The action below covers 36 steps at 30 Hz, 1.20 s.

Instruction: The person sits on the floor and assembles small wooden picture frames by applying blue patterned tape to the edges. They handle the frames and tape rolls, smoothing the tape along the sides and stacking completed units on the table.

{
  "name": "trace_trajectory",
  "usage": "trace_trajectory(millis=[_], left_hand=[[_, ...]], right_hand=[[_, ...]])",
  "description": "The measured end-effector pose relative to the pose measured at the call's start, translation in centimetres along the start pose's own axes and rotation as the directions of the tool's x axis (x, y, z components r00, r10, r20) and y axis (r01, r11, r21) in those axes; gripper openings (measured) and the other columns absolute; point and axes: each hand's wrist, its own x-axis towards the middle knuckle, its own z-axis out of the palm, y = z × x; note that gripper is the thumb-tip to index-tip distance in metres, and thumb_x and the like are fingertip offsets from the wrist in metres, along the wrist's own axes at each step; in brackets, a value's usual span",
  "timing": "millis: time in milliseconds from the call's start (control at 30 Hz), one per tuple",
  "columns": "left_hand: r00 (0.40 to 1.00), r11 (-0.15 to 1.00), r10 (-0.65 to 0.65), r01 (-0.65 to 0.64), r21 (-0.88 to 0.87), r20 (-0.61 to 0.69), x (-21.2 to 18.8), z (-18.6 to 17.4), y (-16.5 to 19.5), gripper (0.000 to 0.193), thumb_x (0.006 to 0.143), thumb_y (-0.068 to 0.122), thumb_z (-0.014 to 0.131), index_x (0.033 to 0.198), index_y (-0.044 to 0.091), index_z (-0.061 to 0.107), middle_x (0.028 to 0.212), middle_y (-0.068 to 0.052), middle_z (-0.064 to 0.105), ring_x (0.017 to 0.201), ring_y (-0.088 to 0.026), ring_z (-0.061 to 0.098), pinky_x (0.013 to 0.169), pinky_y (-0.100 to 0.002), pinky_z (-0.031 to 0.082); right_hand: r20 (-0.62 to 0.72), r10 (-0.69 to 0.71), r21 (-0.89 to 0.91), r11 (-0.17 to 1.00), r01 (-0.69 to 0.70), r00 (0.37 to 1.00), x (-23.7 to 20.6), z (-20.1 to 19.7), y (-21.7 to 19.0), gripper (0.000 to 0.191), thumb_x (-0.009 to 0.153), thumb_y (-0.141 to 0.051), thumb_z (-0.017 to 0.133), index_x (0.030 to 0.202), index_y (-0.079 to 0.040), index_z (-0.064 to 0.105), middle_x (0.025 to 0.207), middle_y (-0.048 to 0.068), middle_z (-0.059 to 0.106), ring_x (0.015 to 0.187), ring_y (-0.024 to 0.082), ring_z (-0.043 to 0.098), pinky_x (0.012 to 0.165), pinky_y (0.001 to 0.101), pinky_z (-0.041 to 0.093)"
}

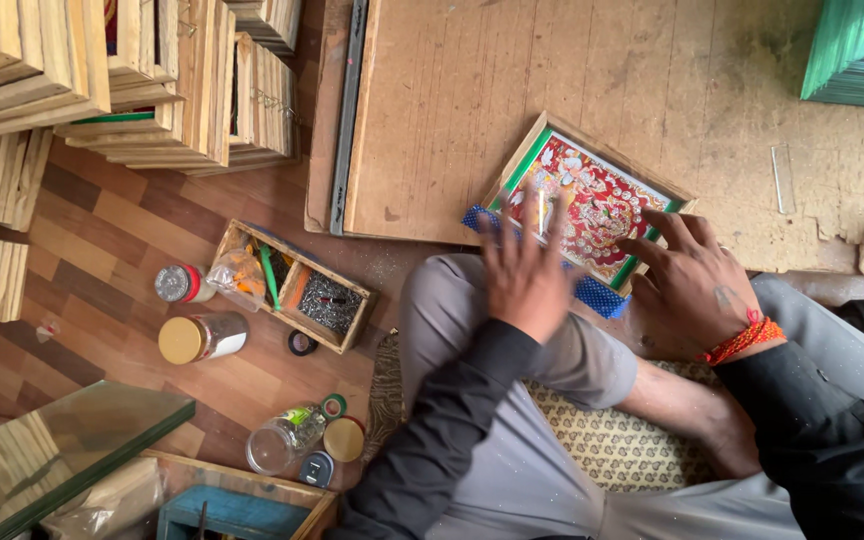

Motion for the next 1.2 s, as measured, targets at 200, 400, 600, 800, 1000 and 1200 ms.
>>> trace_trajectory(millis=[200,400,600,800,1000,1200], left_hand=[[0.992,0.967,0.123,-0.111,-0.227,0.039,-1.7,2.2,3.8,0.115,0.073,0.040,0.084,0.163,0.023,0.016,0.171,-0.020,0.015,0.158,-0.050,0.018,0.125,-0.070,0.011],[0.986,0.996,-0.094,0.091,-0.023,-0.140,3.2,-0.2,-5.6,0.069,0.079,0.031,0.081,0.142,0.016,0.055,0.142,-0.013,0.058,0.133,-0.040,0.048,0.115,-0.068,0.022],[0.999,0.982,-0.037,0.033,-0.188,-0.020,4.6,-1.8,-7.3,0.040,0.085,0.018,0.073,0.124,0.016,0.070,0.110,-0.009,0.067,0.104,-0.033,0.063,0.094,-0.046,0.049],[0.992,0.932,0.046,-0.084,-0.353,-0.115,2.1,-2.2,-5.3,0.032,0.079,0.017,0.075,0.110,0.008,0.071,0.105,-0.013,0.069,0.100,-0.037,0.064,0.089,-0.046,0.052],[0.980,0.959,-0.007,0.064,-0.277,0.201,1.0,-3.5,-2.2,0.041,0.073,0.022,0.085,0.112,0.014,0.077,0.105,-0.011,0.063,0.104,-0.031,0.060,0.089,-0.043,0.051],[0.967,0.945,0.115,-0.036,-0.325,0.226,2.3,-3.5,-2.4,0.061,0.061,0.018,0.093,0.119,0.011,0.075,0.152,-0.011,0.048,0.129,-0.034,0.050,0.106,-0.041,0.043]], right_hand=[[-0.038,-0.029,-0.012,1.000,0.029,0.999,-0.4,0.3,0.2,0.050,0.078,-0.021,0.065,0.127,-0.010,0.065,0.147,0.016,0.052,0.130,0.039,0.049,0.104,0.0468,0.047],[-0.136,-0.072,0.077,0.994,0.083,0.988,-0.9,0.4,0.8,0.041,0.082,-0.018,0.064,0.122,-0.012,0.071,0.136,0.015,0.060,0.128,0.039,0.049,0.104,0.0478,0.046],[-0.233,0.025,0.175,0.984,0.017,0.972,-0.9,1.1,0.8,0.030,0.081,-0.019,0.067,0.108,-0.013,0.078,0.131,0.014,0.065,0.125,0.039,0.052,0.104,0.0467,0.046],[-0.219,0.049,0.220,0.976,0.001,0.975,-1.7,2.1,4.0,0.030,0.079,-0.019,0.074,0.108,-0.012,0.078,0.133,0.014,0.064,0.121,0.037,0.056,0.102,0.0444,0.049],[-0.179,-0.033,0.232,0.970,0.075,0.983,-2.6,0.9,6.6,0.042,0.077,-0.021,0.082,0.117,-0.009,0.073,0.142,0.020,0.055,0.134,0.039,0.048,0.111,0.0442,0.042],[-0.014,-0.049,0.200,0.978,0.051,0.999,-3.2,0.5,7.2,0.064,0.074,-0.019,0.082,0.135,-0.012,0.063,0.156,0.017,0.040,0.147,0.038,0.031,0.118,0.0429,0.033]])
